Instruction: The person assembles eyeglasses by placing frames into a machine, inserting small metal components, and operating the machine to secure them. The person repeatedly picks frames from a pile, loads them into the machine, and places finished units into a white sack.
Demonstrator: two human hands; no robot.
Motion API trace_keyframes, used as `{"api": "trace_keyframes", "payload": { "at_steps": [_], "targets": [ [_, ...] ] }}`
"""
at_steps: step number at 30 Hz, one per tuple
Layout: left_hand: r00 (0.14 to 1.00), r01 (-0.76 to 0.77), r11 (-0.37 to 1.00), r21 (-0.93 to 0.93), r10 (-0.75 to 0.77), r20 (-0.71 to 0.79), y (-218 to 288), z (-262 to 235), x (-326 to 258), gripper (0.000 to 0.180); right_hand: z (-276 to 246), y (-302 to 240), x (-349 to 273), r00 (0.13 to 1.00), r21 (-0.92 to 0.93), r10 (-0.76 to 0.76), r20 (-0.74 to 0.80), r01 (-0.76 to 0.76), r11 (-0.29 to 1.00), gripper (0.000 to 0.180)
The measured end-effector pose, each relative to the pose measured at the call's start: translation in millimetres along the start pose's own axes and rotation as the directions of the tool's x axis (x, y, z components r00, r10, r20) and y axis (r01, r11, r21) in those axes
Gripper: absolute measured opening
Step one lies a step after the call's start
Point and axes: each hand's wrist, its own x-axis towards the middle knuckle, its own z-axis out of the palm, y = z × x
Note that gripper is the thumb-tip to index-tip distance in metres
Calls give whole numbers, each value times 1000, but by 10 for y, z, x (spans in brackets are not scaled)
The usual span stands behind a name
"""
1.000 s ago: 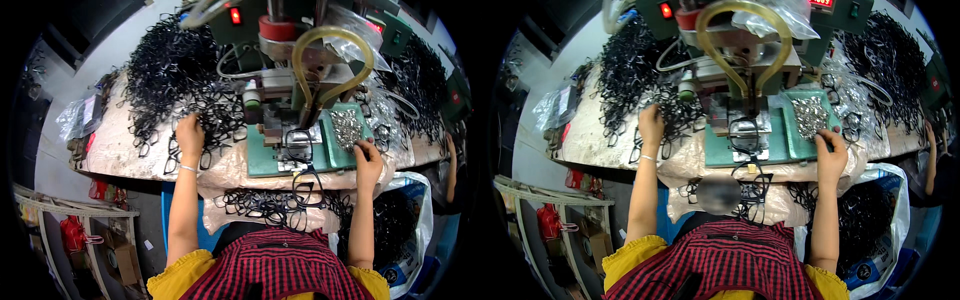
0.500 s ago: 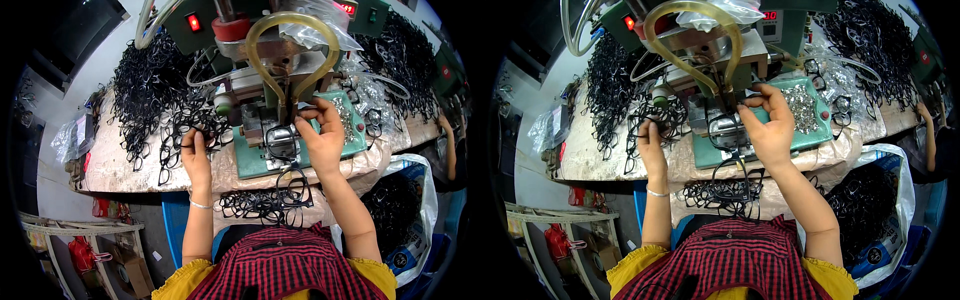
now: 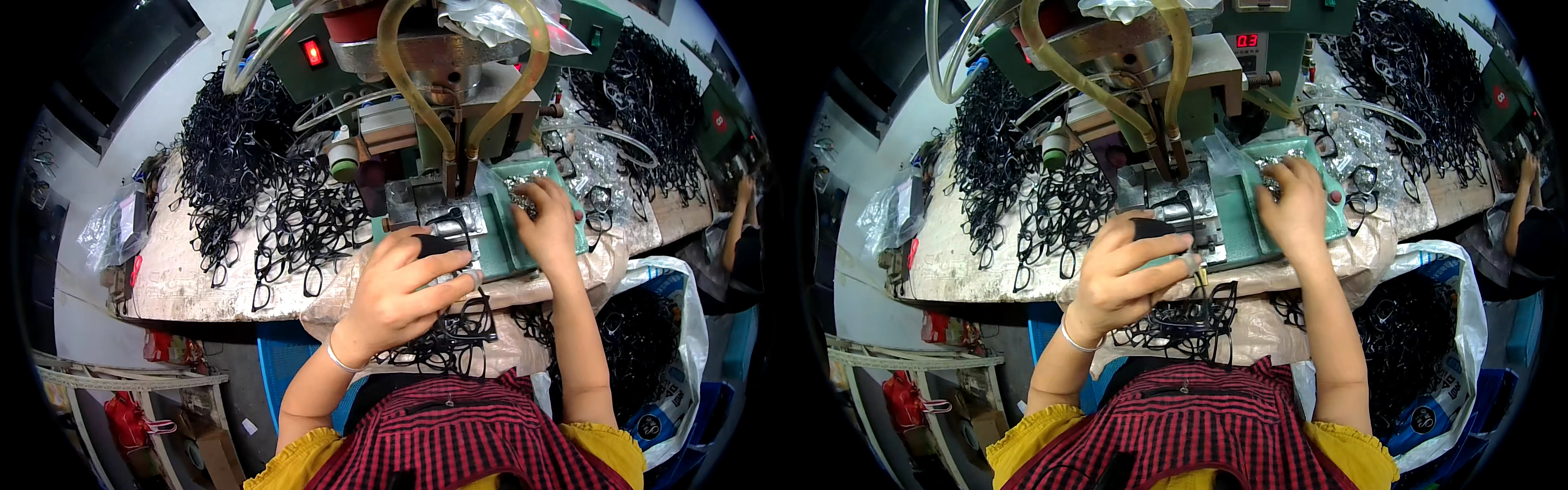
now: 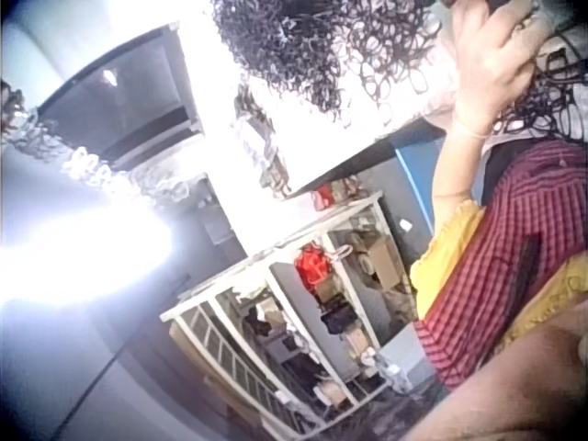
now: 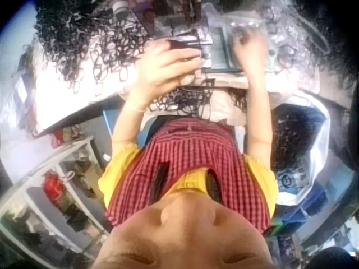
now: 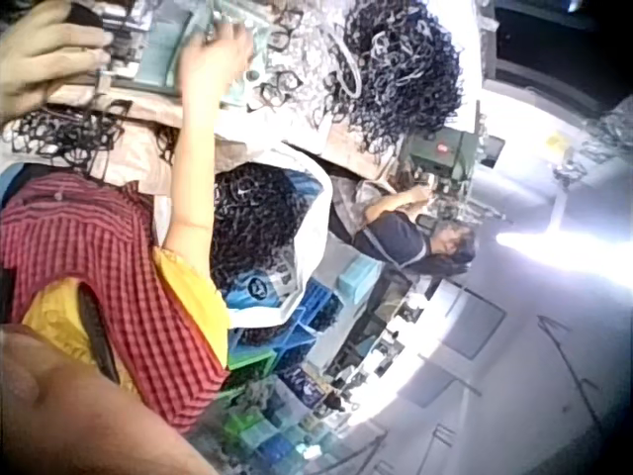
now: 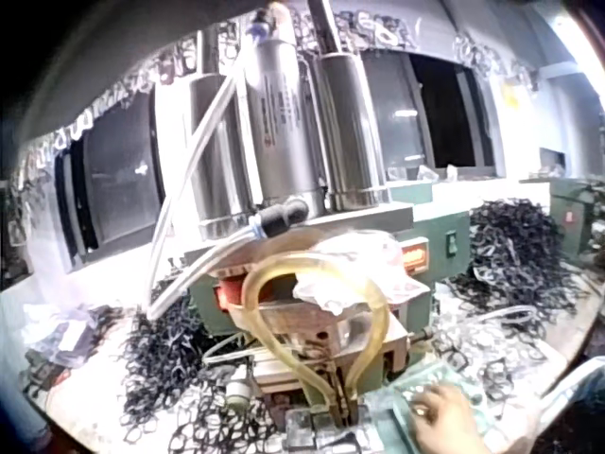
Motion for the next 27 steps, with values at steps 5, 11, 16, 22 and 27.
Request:
{"api": "trace_keyframes", "payload": {
  "at_steps": [5,11,16,22,27],
  "targets": [
    [997,12,999,-43,-9,71,-37,-25,69,22,121,497,-156,995,-1,69,-74,-69,998,19],
    [999,31,998,-56,-29,27,-35,30,56,21,260,638,138,996,-237,-70,-55,55,970,30],
    [977,182,983,-6,-182,-111,205,34,-404,31,313,523,-92,1000,-139,-3,-11,2,990,22],
    [761,562,784,262,-367,-535,128,-779,-955,34,301,699,-291,868,551,469,-165,-313,773,18],
    [456,823,568,22,-637,-622,-233,-1316,-979,13,434,573,-5,848,872,530,-15,-248,422,21]
  ]
}}
